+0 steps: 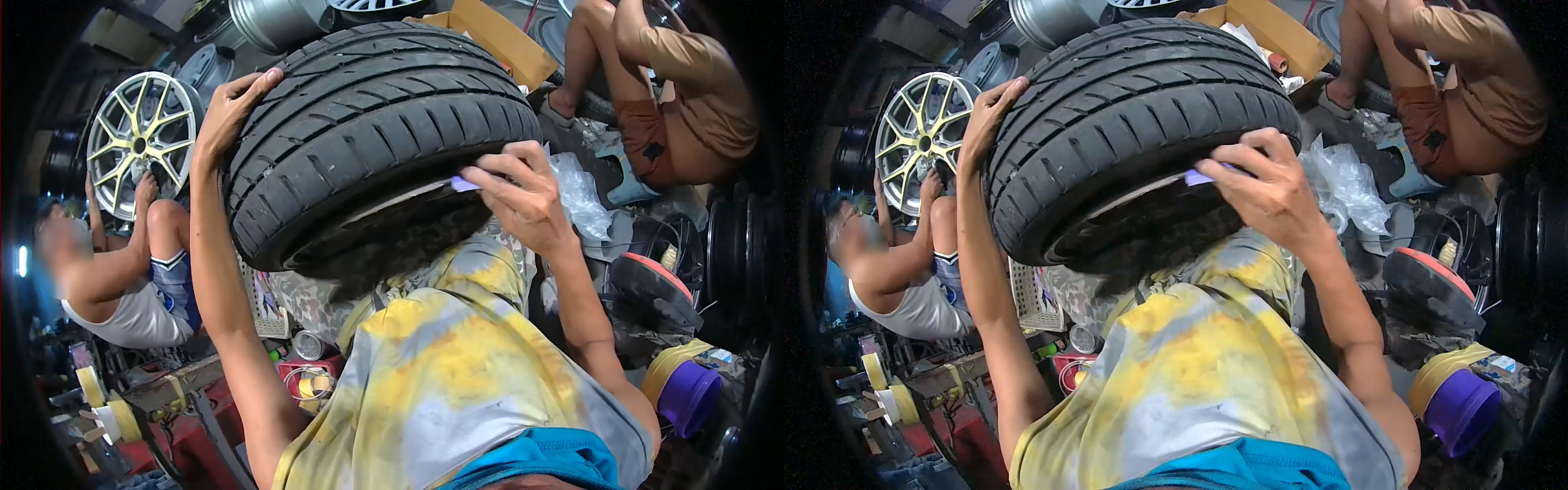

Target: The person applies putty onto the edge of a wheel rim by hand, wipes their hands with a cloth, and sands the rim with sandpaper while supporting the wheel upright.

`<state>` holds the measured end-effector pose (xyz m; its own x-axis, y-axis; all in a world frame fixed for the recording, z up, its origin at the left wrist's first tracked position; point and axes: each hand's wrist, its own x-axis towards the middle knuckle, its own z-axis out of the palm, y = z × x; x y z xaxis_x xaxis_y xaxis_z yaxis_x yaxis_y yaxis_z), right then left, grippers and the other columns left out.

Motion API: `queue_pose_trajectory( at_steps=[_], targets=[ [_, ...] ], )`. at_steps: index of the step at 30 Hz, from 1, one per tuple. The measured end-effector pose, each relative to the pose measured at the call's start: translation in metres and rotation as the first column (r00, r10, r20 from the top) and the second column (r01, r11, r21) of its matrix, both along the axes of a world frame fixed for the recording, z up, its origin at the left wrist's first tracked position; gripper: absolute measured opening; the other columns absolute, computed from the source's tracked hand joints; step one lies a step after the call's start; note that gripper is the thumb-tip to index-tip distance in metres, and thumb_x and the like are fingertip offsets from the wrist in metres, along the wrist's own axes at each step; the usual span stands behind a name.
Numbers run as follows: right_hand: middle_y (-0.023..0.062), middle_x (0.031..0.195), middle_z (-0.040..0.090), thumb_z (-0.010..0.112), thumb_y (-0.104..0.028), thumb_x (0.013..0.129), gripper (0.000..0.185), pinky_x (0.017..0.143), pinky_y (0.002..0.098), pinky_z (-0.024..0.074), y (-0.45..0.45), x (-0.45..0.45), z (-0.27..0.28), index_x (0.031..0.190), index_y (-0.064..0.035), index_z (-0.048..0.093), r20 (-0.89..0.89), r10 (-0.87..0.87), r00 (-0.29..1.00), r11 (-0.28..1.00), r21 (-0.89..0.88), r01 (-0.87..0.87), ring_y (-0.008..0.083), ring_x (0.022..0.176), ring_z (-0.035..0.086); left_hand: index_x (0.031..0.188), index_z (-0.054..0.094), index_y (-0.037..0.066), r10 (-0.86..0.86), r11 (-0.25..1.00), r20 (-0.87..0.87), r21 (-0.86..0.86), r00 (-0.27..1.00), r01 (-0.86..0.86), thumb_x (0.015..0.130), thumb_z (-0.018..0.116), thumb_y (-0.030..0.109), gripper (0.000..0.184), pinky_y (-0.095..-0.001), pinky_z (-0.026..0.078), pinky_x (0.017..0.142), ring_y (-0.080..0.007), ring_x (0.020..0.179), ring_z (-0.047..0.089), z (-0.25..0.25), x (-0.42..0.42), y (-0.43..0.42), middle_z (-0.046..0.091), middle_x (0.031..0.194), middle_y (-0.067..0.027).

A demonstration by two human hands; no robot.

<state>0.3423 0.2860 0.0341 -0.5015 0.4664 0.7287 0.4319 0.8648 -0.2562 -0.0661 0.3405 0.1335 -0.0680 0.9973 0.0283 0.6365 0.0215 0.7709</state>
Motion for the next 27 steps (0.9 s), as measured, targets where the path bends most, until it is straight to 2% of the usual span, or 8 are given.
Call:
queue_pose_trajectory(
  at_steps=[6,12,14,18,22,24,26,27],
  targets=[
    [0.0003,0.103,0.073,0.077,0.001,0.076,0.035,0.086,0.0363,0.0494,-0.002,-0.004,0.011,0.108,-0.0127,0.078,-0.026,0.015,1.0,0.998,-0.067,-0.017,0.0249,0.093,0.06,0.118,0.074,-0.002,0.03,0.986,-0.156,0.168,0.987,-0.003,0.098,0.07,0.047,0.053,-0.0257,0.05,0.088,-0.0137,0.096,0.065,0.005,-0.007,-0.007,0.074,0.104,-0.0079],
    [0.0,0.099,0.07,0.078,-0.004,0.074,0.033,0.085,0.0366,0.0469,-0.006,-0.032,0.019,0.106,-0.0129,0.076,-0.033,0.066,0.997,0.997,-0.028,-0.067,0.0228,0.094,0.059,0.114,0.075,-0.001,0.113,0.808,-0.311,0.582,0.944,0.095,0.097,0.073,0.021,0.027,-0.0307,0.051,0.096,-0.022,0.102,0.07,0.026,0.038,-0.052,0.074,0.11,-0.0121],
    [-0.0001,0.099,0.07,0.078,-0.004,0.075,0.033,0.086,0.0367,0.0466,-0.007,-0.029,0.019,0.107,-0.0125,0.075,-0.028,0.078,0.997,0.996,-0.043,-0.079,0.0232,0.094,0.06,0.125,0.071,0.002,0.014,0.815,-0.431,0.527,0.902,0.24,0.096,0.071,0.021,0.034,-0.035,0.043,0.109,-0.025,0.12,0.064,0.034,0.049,-0.065,0.07,0.125,-0.0124],
    [0.0022,0.097,0.072,0.077,-0.001,0.074,0.026,0.087,0.0387,0.0474,0.005,0.016,-0.014,0.098,-0.01,0.077,-0.022,-0.112,0.993,0.986,-0.13,0.108,0.0246,0.094,0.061,0.134,0.066,0.003,-0.071,0.896,-0.404,0.376,0.912,0.236,0.087,0.081,0.035,0.059,-0.0392,0.042,0.112,-0.0318,0.13,0.059,0.024,0.056,-0.06,0.063,0.136,-0.0167],
    [0.0036,0.094,0.073,0.074,-0.001,0.077,0.025,0.087,0.0349,0.0489,-0.006,-0.018,0.021,0.1,-0.0098,0.078,-0.211,0.154,0.965,0.968,-0.163,-0.19,0.0242,0.087,0.06,0.14,0.064,0.009,-0.129,0.952,-0.087,0.269,0.988,0.148,0.084,0.082,0.04,0.067,-0.0378,0.042,0.111,-0.0274,0.126,0.061,0.01,0.042,-0.033,0.066,0.131,-0.0156],
    [0.0058,0.091,0.071,0.067,-0.002,0.082,0.02,0.081,0.0346,0.0497,0.014,-0.013,0.029,0.098,-0.0082,0.078,-0.389,0.078,0.918,0.99,-0.08,-0.118,0.0221,0.079,0.059,0.141,0.062,0.008,-0.12,0.953,-0.116,0.264,0.986,0.147,0.083,0.083,0.041,0.069,-0.0371,0.042,0.11,-0.0265,0.124,0.061,0.01,0.033,-0.024,0.066,0.13,-0.0156],
    [0.0013,0.085,0.061,0.058,-0.007,0.096,0.012,0.075,0.0272,0.045,0.043,-0.023,0.022,0.098,-0.0004,0.067,-0.692,-0.334,0.64,0.935,-0.331,0.129,0.01,0.079,0.054,0.143,0.061,0.008,-0.087,0.973,-0.086,0.206,0.992,0.103,0.082,0.084,0.044,0.074,-0.0353,0.043,0.109,-0.0249,0.122,0.062,0.005,0.024,-0.019,0.067,0.13,-0.0154],
    [-0.0008,0.088,0.058,0.056,-0.013,0.102,0.016,0.075,0.0246,0.0434,0.069,-0.027,0.016,0.1,0.0008,0.064,-0.758,-0.356,0.547,0.925,-0.369,0.091,0.0066,0.08,0.051,0.143,0.061,0.009,-0.074,0.98,-0.048,0.182,0.996,0.081,0.082,0.084,0.045,0.075,-0.035,0.043,0.109,-0.0244,0.122,0.062,0.004,0.022,-0.016,0.067,0.13,-0.0153]
  ],
)
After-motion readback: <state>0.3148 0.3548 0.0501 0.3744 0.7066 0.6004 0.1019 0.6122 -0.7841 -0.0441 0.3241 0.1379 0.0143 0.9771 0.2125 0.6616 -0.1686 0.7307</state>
